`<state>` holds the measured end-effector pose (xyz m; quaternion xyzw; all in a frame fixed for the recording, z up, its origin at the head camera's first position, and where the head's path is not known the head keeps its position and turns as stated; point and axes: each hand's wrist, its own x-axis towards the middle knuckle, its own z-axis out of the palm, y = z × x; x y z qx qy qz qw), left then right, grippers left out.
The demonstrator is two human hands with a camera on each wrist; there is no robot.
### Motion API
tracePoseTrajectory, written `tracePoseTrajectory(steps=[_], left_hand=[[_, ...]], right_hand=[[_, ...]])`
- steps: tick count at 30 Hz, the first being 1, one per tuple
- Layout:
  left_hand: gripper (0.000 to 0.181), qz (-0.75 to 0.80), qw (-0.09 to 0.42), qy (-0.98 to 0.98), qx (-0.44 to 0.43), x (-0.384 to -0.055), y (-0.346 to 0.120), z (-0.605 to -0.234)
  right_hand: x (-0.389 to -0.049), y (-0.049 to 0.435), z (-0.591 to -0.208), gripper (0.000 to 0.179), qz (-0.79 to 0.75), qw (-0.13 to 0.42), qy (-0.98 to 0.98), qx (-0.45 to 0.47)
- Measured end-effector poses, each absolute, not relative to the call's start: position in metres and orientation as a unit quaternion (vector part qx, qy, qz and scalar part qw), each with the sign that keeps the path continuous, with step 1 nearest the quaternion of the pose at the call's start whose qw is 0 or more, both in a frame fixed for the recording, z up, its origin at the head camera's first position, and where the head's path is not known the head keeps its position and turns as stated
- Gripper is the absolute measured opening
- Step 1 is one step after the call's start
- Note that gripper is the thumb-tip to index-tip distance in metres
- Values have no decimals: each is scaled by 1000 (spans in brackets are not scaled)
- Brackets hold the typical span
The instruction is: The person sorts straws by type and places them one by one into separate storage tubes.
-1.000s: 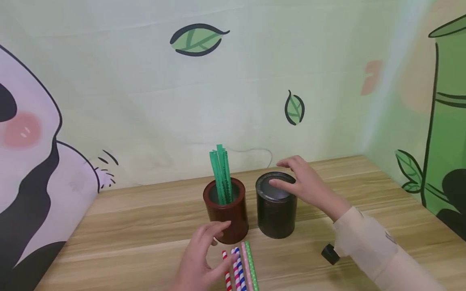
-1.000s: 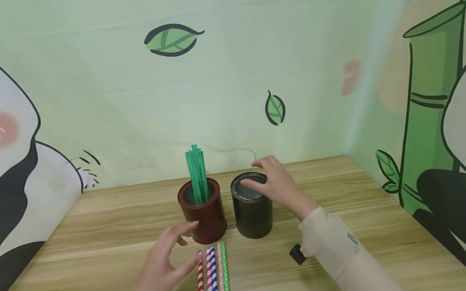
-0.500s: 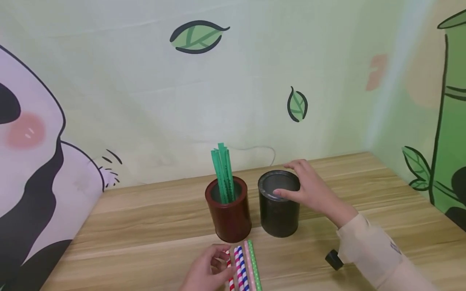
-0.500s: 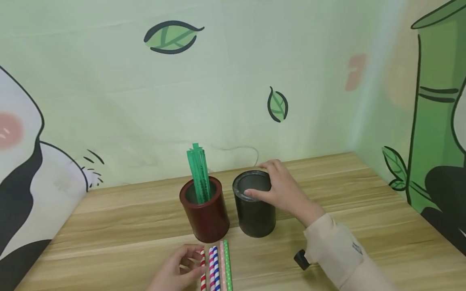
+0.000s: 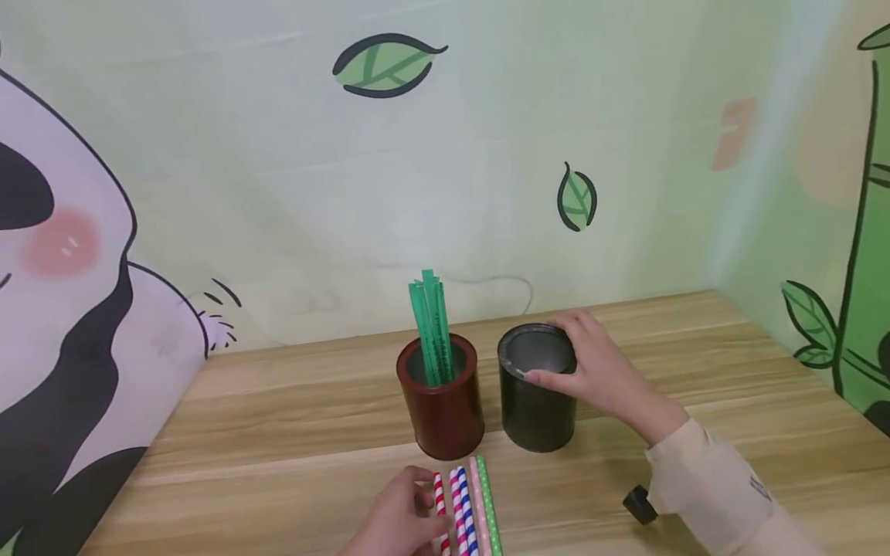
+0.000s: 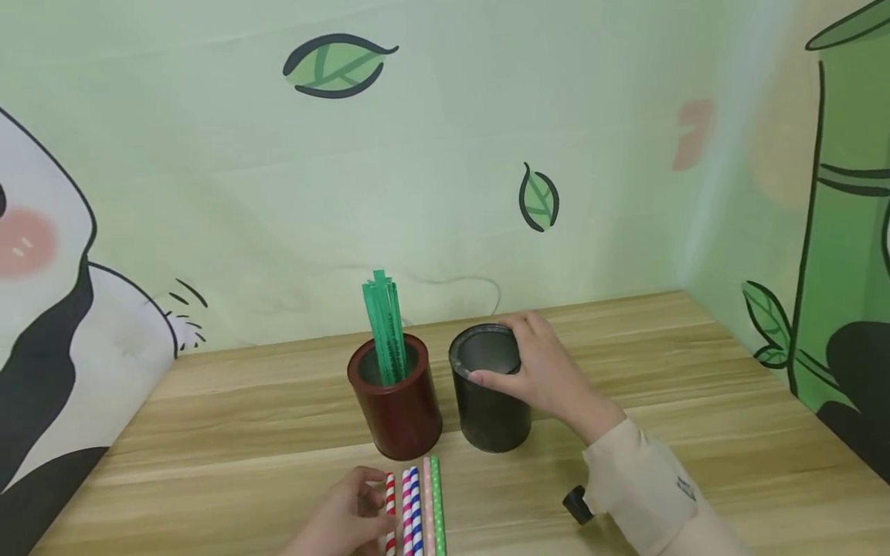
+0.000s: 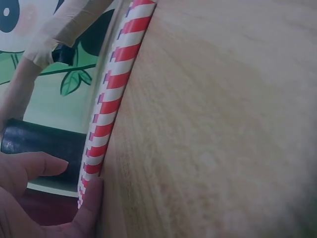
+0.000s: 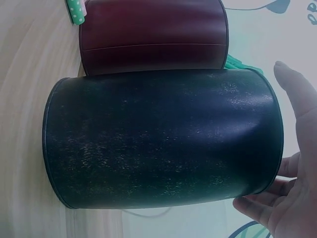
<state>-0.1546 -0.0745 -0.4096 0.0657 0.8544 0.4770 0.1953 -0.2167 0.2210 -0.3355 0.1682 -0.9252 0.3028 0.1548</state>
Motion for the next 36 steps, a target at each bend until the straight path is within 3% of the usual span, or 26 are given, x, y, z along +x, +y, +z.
tracePoseTrajectory(steps=[5, 12, 36], left_hand=[[49, 457, 204, 865, 31, -156, -70, -408], [42, 458, 167, 871, 62, -153, -67, -409], [39, 458, 215, 862, 35, -154, -67, -403]], right_hand=[[-215, 221, -338, 82, 302, 152, -927, 161], [-214, 225, -343, 82, 294, 160, -928, 162], [-211, 227, -345, 85, 289, 148, -931, 167]])
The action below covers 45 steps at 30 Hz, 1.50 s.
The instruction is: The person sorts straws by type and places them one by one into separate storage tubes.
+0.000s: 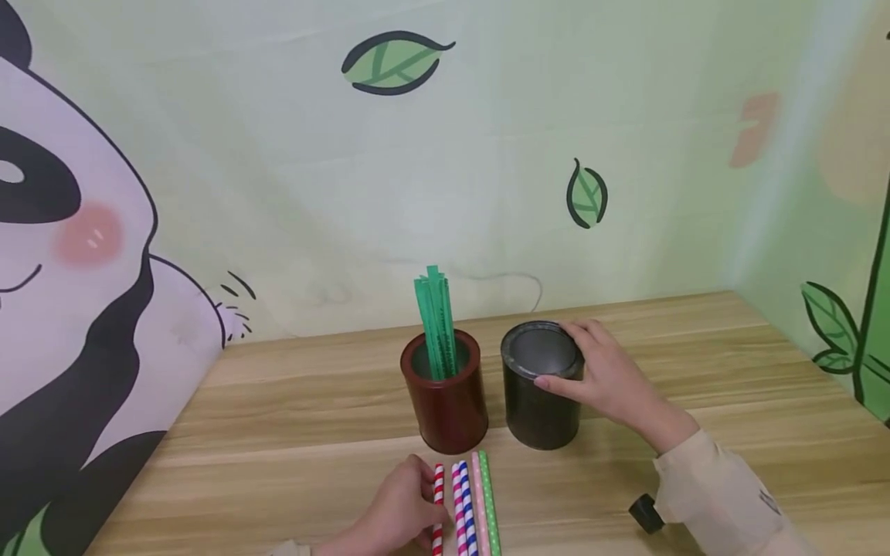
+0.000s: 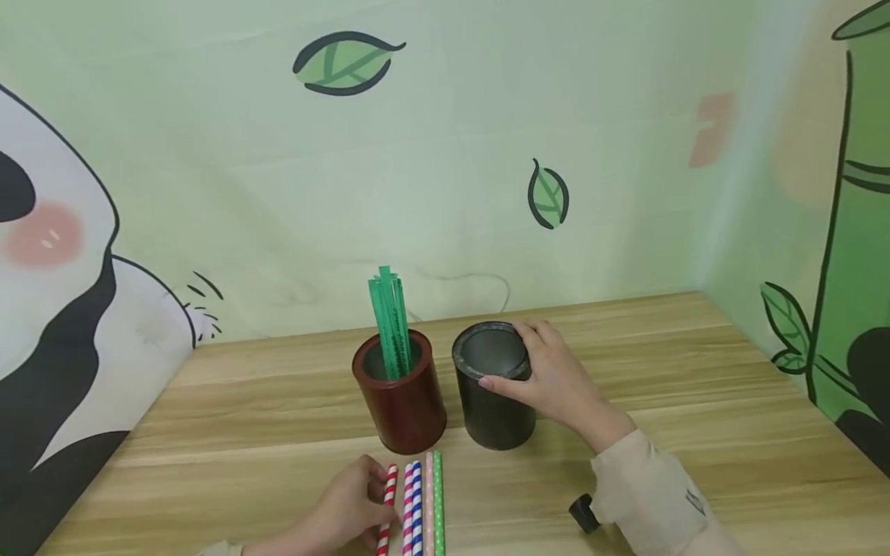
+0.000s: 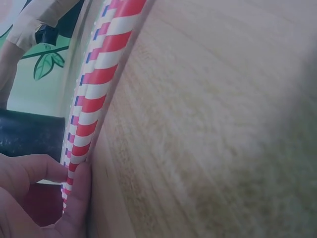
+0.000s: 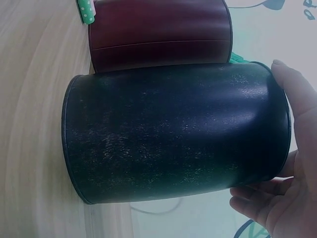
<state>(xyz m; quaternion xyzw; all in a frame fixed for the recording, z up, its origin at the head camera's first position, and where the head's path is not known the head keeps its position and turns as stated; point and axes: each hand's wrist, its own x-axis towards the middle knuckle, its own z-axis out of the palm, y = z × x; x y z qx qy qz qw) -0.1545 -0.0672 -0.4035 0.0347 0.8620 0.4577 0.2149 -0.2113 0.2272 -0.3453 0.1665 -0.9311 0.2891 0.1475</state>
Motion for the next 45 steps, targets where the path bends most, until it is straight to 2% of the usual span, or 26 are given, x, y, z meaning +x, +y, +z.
tracePoseTrajectory(steps=[10, 22, 32, 45], left_hand=[[28, 491, 191, 849, 38, -153, -69, -406], [31, 535, 190, 820, 69, -154, -76, -392], [35, 531, 137, 819, 170, -154, -66, -355], [36, 522, 24, 817, 243, -163, -55, -305]], right_hand=[[-213, 227, -348, 86, 302, 138, -929, 162], [-213, 227, -347, 85, 298, 140, -931, 158], [-214, 227, -348, 84, 304, 141, -928, 162], [-213, 228, -348, 84, 302, 139, -930, 157]])
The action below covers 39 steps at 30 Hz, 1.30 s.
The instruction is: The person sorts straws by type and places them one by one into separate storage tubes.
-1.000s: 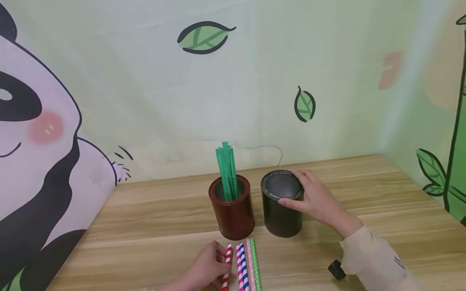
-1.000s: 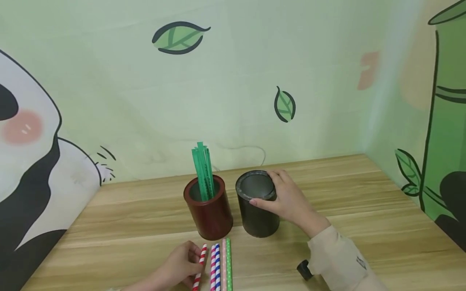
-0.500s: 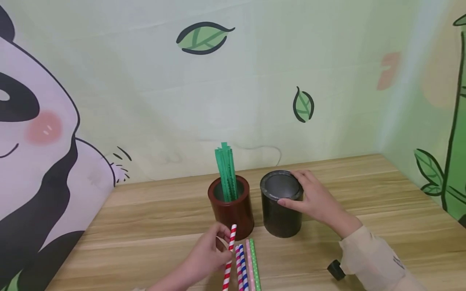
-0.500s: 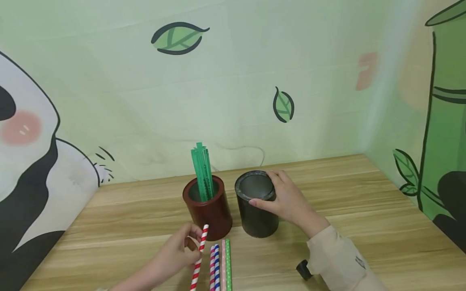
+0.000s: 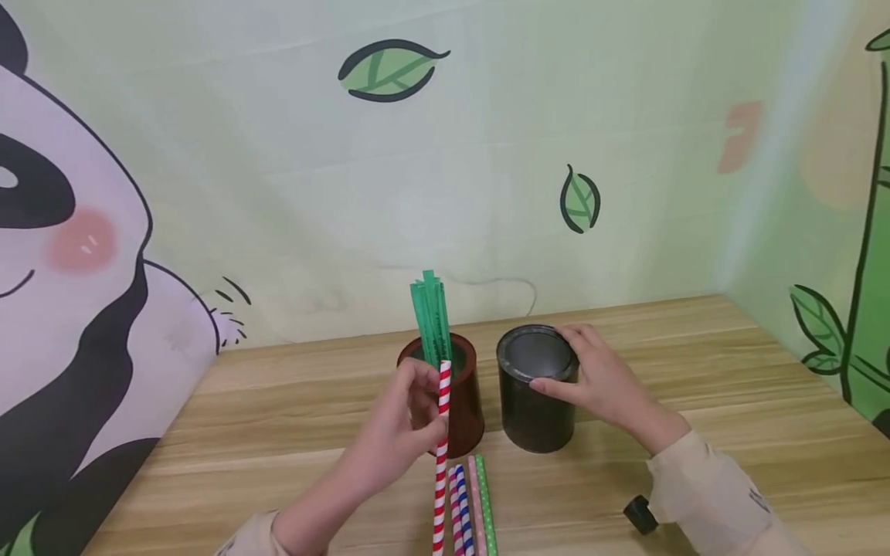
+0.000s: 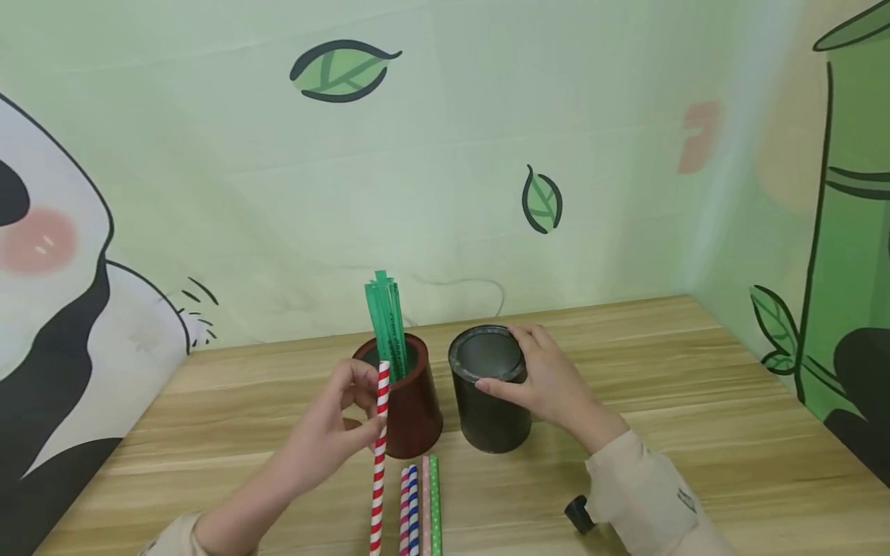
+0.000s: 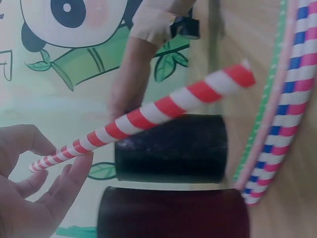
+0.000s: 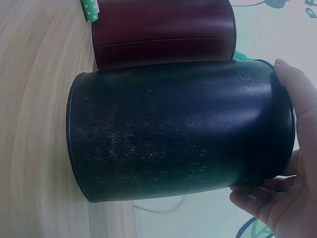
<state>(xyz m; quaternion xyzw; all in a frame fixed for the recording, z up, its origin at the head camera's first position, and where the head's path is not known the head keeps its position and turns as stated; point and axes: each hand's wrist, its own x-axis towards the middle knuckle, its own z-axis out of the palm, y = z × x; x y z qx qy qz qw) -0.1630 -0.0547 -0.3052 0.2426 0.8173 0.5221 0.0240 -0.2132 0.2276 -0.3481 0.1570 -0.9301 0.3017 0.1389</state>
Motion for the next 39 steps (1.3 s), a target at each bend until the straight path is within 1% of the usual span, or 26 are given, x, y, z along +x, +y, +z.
tracePoseTrajectory(steps=[5, 13, 19, 23, 26, 28, 31, 36, 39], left_hand=[[39, 514, -35, 815, 266, -170, -47, -292], [40, 495, -164, 794, 312, -183, -31, -266], [42, 508, -267, 758, 309, -195, -17, -250], [43, 526, -329, 713, 326, -203, -7, -245], [43, 530, -365, 682, 346, -208, 1, -247], [43, 529, -381, 668, 359, -213, 6, -250], [43, 527, -391, 658, 368, -218, 13, -257], [43, 515, -381, 675, 367, -224, 24, -270], [42, 498, -362, 699, 365, -226, 31, -278]], right_hand=[[-213, 230, -347, 83, 297, 143, -931, 157], [-211, 234, -346, 83, 294, 142, -933, 153], [-211, 234, -346, 84, 292, 139, -934, 152], [-211, 235, -346, 84, 291, 140, -934, 152], [-212, 234, -346, 84, 290, 143, -934, 153], [-213, 233, -346, 84, 292, 144, -933, 154], [-214, 230, -346, 83, 296, 141, -932, 156], [-215, 227, -346, 84, 306, 130, -931, 151], [-215, 226, -347, 82, 309, 134, -929, 151]])
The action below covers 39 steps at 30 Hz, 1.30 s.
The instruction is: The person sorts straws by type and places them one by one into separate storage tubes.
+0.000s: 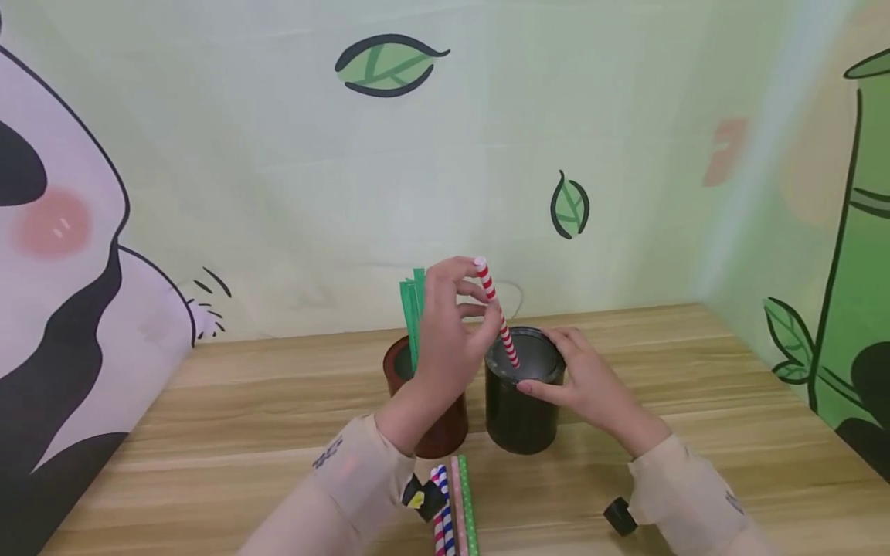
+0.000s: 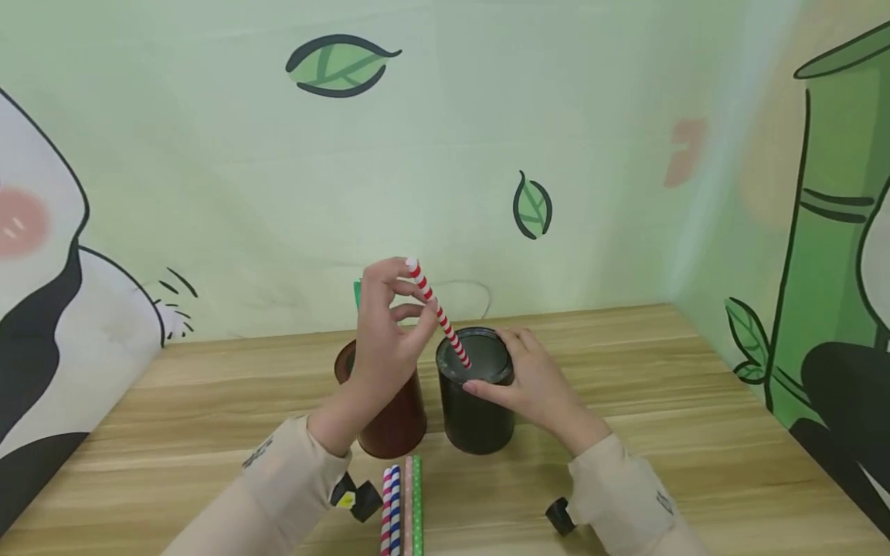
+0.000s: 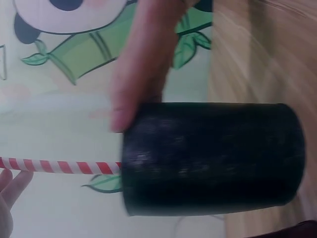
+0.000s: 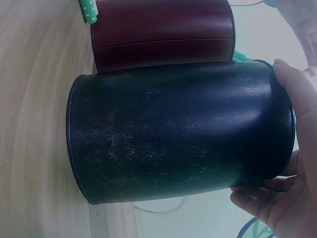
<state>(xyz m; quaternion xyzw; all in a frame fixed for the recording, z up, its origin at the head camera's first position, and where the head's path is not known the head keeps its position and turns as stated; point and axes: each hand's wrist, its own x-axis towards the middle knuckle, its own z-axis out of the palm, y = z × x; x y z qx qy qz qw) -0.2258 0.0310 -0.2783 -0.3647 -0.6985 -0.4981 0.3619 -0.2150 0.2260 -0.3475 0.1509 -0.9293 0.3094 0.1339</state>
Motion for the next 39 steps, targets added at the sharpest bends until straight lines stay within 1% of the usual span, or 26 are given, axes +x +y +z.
tracePoseTrajectory(steps=[6, 11, 17, 24, 39], left_hand=[[41, -470, 314, -735, -375, -231, 40, -297], [38, -440, 287, -765, -373, -234, 46, -312], [36, -401, 282, -789, -370, -234, 49, -327], [37, -366, 278, -806, -373, -233, 50, -338], [41, -360, 257, -810, -385, -226, 43, -333]], right_hand=[[-216, 226, -350, 80, 309, 144, -927, 157], [-217, 227, -351, 79, 310, 150, -925, 163], [-217, 226, -351, 79, 300, 159, -925, 169], [-217, 226, -350, 81, 294, 149, -930, 161], [-215, 226, -349, 75, 300, 154, -927, 167]])
